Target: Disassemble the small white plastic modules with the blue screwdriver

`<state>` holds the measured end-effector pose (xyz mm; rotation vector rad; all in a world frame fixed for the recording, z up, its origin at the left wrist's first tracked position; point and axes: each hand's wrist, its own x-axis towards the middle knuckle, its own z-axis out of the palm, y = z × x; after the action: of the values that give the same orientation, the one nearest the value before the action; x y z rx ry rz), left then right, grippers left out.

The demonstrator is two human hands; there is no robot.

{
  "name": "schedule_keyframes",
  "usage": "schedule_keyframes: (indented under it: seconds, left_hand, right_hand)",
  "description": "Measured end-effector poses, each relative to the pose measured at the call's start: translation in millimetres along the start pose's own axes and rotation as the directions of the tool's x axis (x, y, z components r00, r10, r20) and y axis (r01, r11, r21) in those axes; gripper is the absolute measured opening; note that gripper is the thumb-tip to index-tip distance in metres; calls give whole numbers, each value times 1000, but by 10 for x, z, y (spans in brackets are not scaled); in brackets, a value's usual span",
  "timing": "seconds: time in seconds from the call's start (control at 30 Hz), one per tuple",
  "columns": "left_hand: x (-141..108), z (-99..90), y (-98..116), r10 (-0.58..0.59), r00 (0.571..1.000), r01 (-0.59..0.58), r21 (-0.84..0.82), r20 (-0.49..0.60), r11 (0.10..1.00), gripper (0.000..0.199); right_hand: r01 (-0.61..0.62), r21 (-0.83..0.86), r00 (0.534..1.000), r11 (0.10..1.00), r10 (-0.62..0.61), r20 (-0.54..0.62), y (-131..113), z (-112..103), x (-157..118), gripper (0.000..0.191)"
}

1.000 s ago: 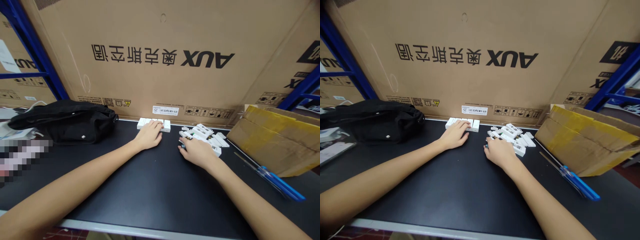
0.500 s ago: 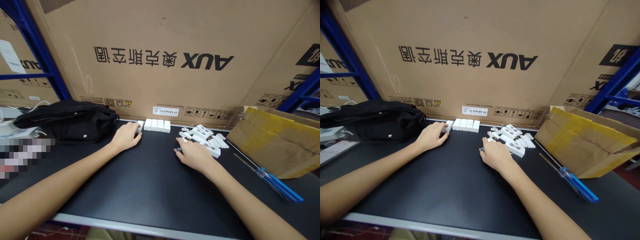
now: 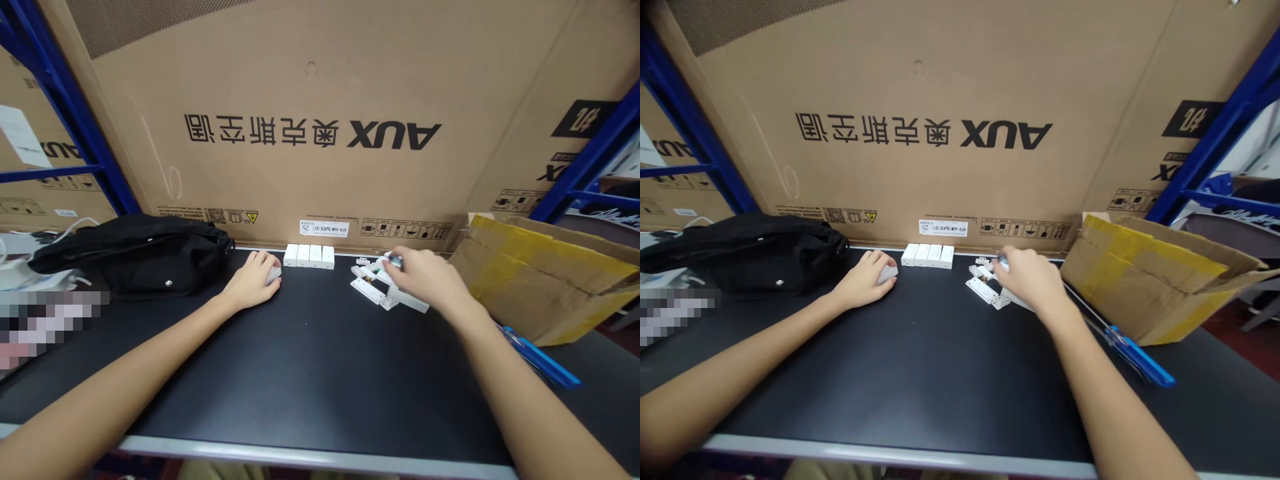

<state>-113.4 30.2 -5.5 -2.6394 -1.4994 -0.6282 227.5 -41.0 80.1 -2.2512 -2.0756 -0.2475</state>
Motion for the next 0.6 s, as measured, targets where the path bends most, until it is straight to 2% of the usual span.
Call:
schedule_keyframes:
  seconds: [0.03, 0.1, 0.2, 0.4, 0.5, 0.6]
  left_hand:
    - [3, -3, -2, 19, 1000, -19, -18, 9, 1000, 26]
    - [10, -4, 0, 52, 998, -49, -64, 33, 997, 27]
    - [14, -9, 8, 79, 994, -70, -125, 71, 990, 28]
    - [-3, -41, -3, 147, 984, -128, -176, 96, 976, 28]
    - [-2, -43, -10, 194, 976, -171, -198, 103, 965, 29]
    - [0, -45, 4, 241, 964, -211, -225, 115, 951, 30]
  right_hand:
    - [-76, -21, 997, 997, 76, -17, 105, -7, 47, 54]
    - [-100, -35, 992, 994, 103, 68, 263, 26, 124, 56]
    - [-40, -18, 990, 999, 42, 138, 338, 138, 181, 55]
    - [132, 18, 970, 991, -133, 205, 258, 262, 202, 46]
    - [159, 9, 961, 987, -157, 229, 313, 303, 241, 35]
    - [136, -2, 967, 991, -132, 216, 426, 366, 284, 30]
